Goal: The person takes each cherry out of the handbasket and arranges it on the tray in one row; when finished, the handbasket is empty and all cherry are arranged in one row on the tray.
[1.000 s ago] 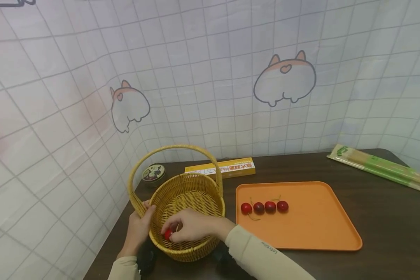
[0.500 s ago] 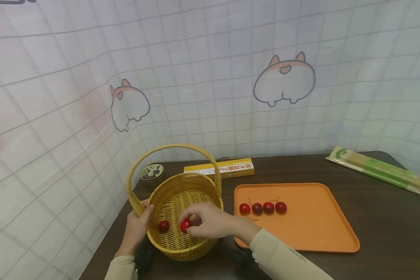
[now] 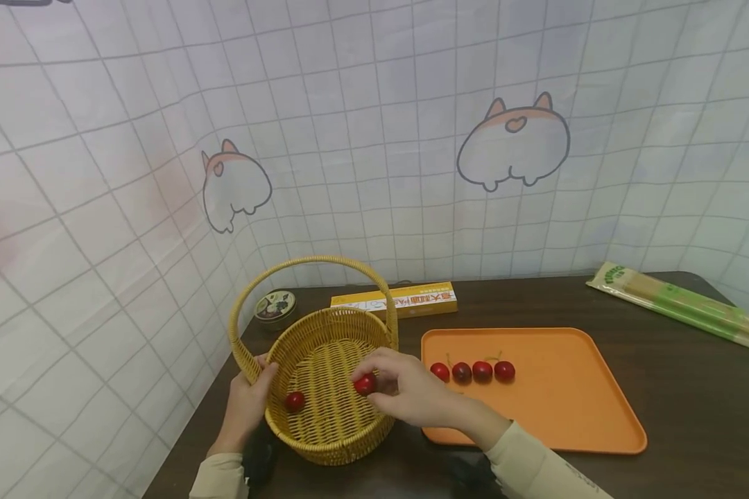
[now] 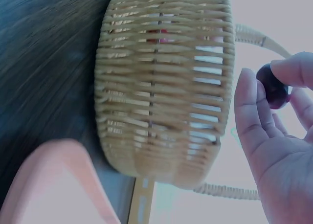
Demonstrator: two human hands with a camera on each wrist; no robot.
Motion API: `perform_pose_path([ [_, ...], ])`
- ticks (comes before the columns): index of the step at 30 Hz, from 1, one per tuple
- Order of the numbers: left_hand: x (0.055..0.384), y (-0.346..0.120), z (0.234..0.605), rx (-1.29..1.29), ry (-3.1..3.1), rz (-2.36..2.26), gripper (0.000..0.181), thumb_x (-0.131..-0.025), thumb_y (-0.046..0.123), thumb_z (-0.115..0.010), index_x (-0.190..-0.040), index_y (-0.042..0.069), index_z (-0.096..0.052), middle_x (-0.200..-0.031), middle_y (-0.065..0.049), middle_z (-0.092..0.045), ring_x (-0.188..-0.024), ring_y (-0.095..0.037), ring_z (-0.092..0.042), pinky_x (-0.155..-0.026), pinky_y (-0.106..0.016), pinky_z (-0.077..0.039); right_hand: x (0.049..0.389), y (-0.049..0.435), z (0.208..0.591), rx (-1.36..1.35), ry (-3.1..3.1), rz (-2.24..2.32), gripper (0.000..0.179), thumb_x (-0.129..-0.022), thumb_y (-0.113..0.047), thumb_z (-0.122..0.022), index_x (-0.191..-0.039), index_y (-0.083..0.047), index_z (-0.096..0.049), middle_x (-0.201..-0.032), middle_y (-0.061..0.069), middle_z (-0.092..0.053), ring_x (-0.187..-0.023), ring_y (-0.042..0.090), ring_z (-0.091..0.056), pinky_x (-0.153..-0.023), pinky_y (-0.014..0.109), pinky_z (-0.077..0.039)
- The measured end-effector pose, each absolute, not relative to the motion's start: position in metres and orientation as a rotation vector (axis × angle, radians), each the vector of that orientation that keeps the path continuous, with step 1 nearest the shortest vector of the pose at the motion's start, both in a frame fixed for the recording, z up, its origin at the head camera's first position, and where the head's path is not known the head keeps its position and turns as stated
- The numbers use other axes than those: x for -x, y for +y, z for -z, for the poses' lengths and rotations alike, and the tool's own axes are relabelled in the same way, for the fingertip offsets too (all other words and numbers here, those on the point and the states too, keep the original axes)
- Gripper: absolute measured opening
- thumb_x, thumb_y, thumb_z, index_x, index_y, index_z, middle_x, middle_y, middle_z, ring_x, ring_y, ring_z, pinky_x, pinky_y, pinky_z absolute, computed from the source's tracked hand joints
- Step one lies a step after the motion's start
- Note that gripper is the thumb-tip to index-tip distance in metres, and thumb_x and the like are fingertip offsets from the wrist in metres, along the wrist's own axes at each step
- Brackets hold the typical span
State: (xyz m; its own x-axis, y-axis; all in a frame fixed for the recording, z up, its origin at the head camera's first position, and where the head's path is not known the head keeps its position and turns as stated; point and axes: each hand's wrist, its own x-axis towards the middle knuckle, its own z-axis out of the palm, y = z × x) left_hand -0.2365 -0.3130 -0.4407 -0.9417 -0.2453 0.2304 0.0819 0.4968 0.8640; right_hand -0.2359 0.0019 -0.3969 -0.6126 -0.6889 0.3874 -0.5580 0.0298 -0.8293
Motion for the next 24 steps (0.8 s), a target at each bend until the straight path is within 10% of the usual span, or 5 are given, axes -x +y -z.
perform_pose_path([
  [24,0.237,-0.313,0.442,-0.141,-2.427,1.375,0.028,-0.101,0.031,-0.053,-0.101,0.003,-0.056,-0.129,-0.013,-0.062,-0.11,-0.022,-0.058,-0.085,-0.02,-0.046,0.257,0.108,0.406,1.163,2.424,1.603,0.04,-0.09,-0.002,-0.066,-0.126,-0.017,-0.059,-0.117,0.003,-0.063,-0.093,0.029,-0.067,-0.071,0.032,-0.056],
])
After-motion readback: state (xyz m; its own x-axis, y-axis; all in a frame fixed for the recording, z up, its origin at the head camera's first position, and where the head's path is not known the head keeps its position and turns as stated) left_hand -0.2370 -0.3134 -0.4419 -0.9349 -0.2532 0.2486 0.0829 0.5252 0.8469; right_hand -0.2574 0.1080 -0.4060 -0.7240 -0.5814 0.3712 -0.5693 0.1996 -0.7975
